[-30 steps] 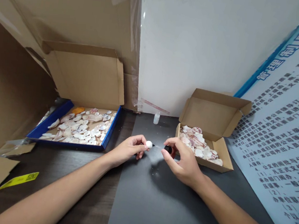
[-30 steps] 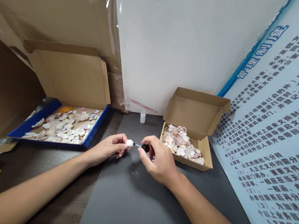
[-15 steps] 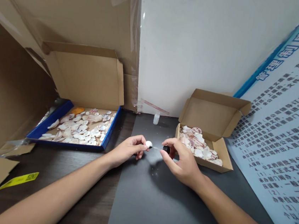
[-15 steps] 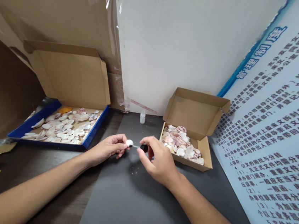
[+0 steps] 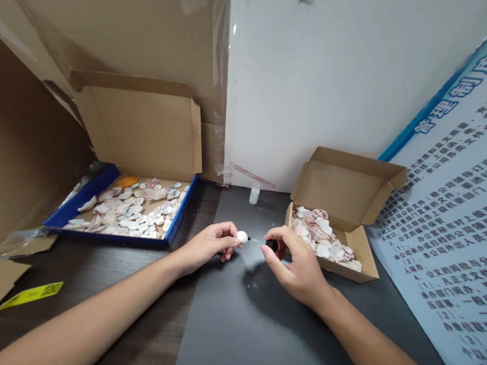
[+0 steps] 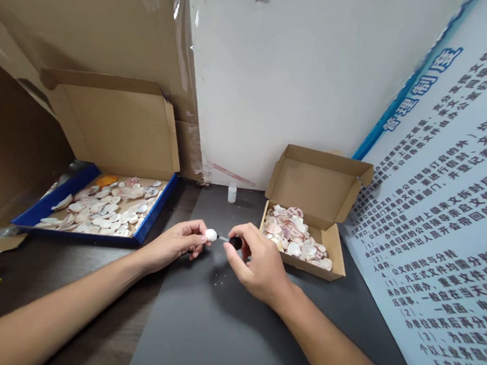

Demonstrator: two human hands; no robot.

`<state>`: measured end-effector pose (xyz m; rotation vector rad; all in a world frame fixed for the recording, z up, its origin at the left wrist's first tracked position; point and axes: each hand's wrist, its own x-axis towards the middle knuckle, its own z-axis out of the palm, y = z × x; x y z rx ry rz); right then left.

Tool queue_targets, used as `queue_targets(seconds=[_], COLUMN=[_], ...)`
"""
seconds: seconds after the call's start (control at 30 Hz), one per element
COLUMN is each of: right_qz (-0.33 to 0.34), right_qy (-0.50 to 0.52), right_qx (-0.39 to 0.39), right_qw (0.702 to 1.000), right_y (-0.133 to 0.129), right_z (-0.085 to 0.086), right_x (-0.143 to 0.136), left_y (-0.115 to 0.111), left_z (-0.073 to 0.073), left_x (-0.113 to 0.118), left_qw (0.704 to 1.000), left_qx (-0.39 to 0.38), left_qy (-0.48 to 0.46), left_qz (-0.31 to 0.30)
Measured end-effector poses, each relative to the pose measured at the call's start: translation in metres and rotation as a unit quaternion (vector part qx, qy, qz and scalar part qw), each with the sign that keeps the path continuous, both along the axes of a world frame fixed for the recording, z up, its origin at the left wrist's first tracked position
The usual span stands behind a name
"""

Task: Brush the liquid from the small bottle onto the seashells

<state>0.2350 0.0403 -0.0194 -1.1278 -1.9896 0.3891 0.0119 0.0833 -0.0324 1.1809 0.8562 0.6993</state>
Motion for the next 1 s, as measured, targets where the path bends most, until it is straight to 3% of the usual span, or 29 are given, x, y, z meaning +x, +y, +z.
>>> queue_targets(seconds=[1.0], right_qz=[-0.001], right_qy=[0.008], right_qx=[-0.032], right_qw=[0.999], right_y=[0.0006], right_z=[-0.0017], right_x=[-0.0008], left_y=[0.0005], left_z=[0.0022], left_x=[0.0000], left_qw=[0.999], left_qx=[0.021], left_qy=[-0.007], left_qz=[-0.034])
